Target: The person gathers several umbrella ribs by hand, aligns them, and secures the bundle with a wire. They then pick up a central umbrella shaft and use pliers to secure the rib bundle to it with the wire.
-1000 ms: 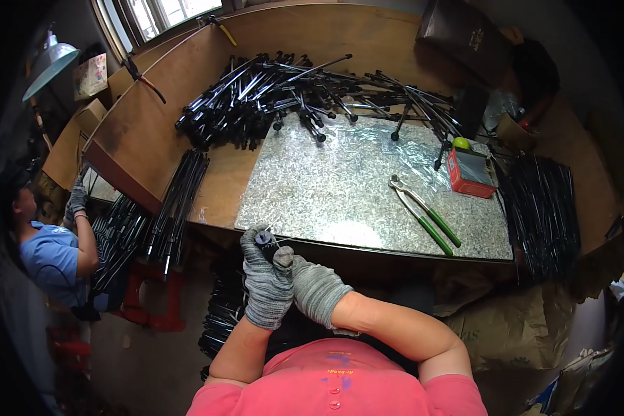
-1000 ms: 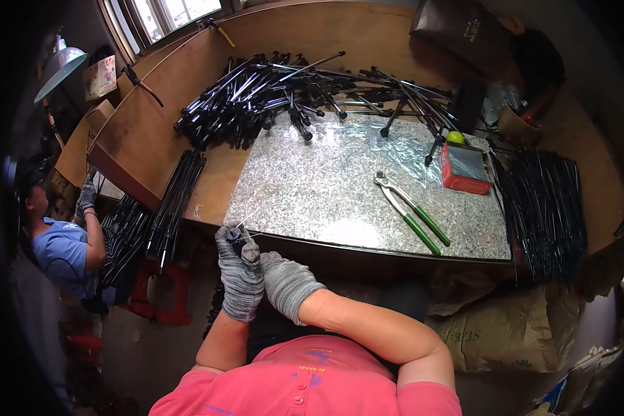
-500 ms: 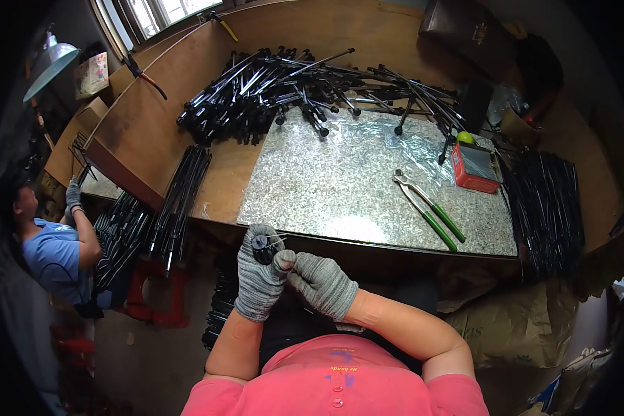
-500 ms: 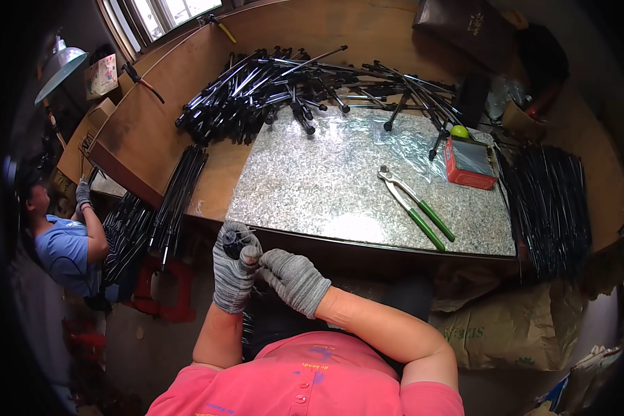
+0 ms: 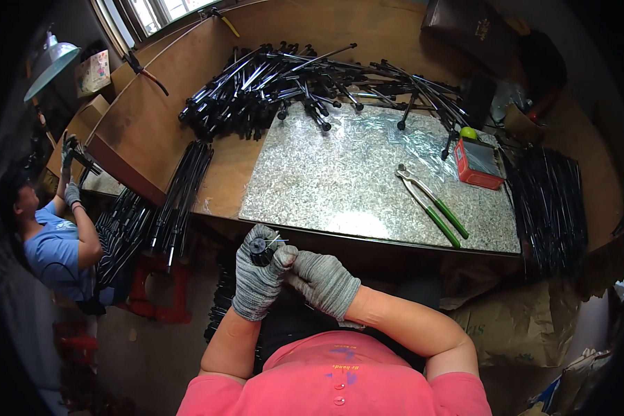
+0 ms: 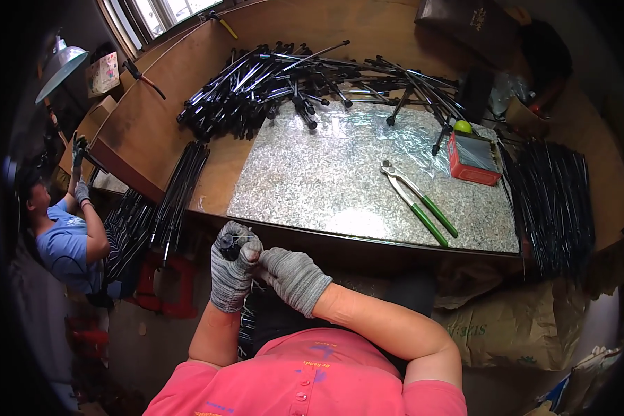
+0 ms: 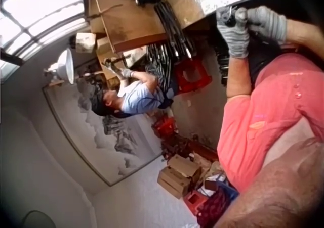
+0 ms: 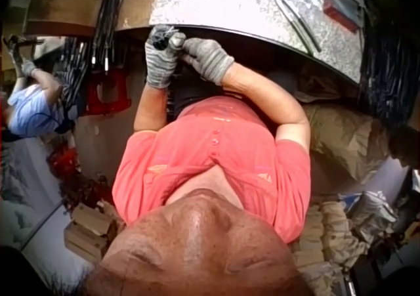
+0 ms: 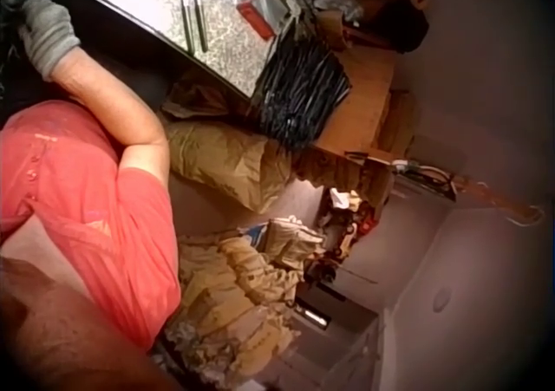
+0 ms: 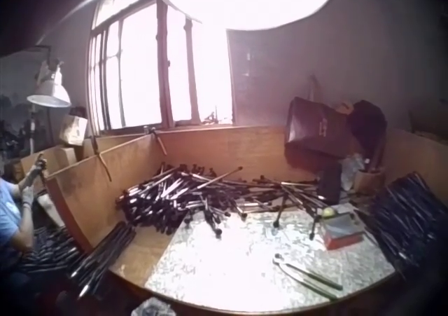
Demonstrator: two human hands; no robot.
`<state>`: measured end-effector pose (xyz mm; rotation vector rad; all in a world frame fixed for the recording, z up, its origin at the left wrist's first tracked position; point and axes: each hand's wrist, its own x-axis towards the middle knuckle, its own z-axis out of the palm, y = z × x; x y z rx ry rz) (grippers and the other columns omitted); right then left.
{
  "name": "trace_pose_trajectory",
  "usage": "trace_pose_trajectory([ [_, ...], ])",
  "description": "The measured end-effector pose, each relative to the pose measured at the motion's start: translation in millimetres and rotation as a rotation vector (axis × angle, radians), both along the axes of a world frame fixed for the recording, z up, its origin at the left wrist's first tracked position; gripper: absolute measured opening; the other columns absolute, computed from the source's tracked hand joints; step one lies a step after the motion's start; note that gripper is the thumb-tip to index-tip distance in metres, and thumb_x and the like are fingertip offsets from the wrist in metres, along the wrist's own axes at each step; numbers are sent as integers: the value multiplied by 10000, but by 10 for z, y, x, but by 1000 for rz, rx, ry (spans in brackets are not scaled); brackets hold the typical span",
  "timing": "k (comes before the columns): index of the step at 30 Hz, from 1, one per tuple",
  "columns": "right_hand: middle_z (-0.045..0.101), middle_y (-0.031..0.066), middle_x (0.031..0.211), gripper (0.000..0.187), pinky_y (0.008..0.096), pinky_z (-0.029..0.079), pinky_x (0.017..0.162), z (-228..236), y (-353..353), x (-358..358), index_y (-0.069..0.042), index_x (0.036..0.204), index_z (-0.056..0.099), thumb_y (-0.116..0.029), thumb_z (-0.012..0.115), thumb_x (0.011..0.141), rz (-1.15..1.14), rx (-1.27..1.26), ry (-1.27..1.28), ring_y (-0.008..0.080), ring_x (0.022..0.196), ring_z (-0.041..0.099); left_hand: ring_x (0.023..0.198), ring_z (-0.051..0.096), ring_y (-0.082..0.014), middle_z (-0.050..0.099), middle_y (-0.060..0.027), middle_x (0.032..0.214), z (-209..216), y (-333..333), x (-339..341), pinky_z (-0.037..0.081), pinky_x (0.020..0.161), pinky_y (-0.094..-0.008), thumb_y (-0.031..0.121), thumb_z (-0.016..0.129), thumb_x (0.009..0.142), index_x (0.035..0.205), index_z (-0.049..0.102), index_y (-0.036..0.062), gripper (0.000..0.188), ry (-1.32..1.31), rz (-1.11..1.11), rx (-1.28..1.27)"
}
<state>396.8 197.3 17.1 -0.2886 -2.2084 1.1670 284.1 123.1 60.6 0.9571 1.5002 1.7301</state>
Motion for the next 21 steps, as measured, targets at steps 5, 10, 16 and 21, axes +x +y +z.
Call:
trace_pose_trajectory([
  [5,605,144,901,205,353,494,716,19,-18,44,-53,1005,588,-88,619,805,14,-25,45,332,820,597,713,486,-104,522,-14,765,90,2,6,423,657,-242,347,781,681,751,478,81,409,49,-54,17],
  [10,596,145,843,151,345,493,707,139,-30,79,-53,942,596,-68,626,795,24,52,-2,324,802,600,714,481,-125,497,-17,747,95,-10,-64,426,658,-256,323,787,668,702,465,75,409,146,-113,2],
  [16,598,140,837,140,332,493,642,234,-76,80,-53,920,600,-36,619,783,30,-160,232,308,753,600,704,476,-134,473,-17,723,132,-20,-56,422,658,-266,301,793,647,664,453,68,413,118,-147,0],
  [21,615,122,842,184,308,498,680,147,-69,68,-49,944,609,-14,633,765,18,-51,133,274,765,613,699,473,-127,476,-17,716,192,-59,-53,416,660,-265,282,789,646,649,440,68,410,94,-170,-61],
])
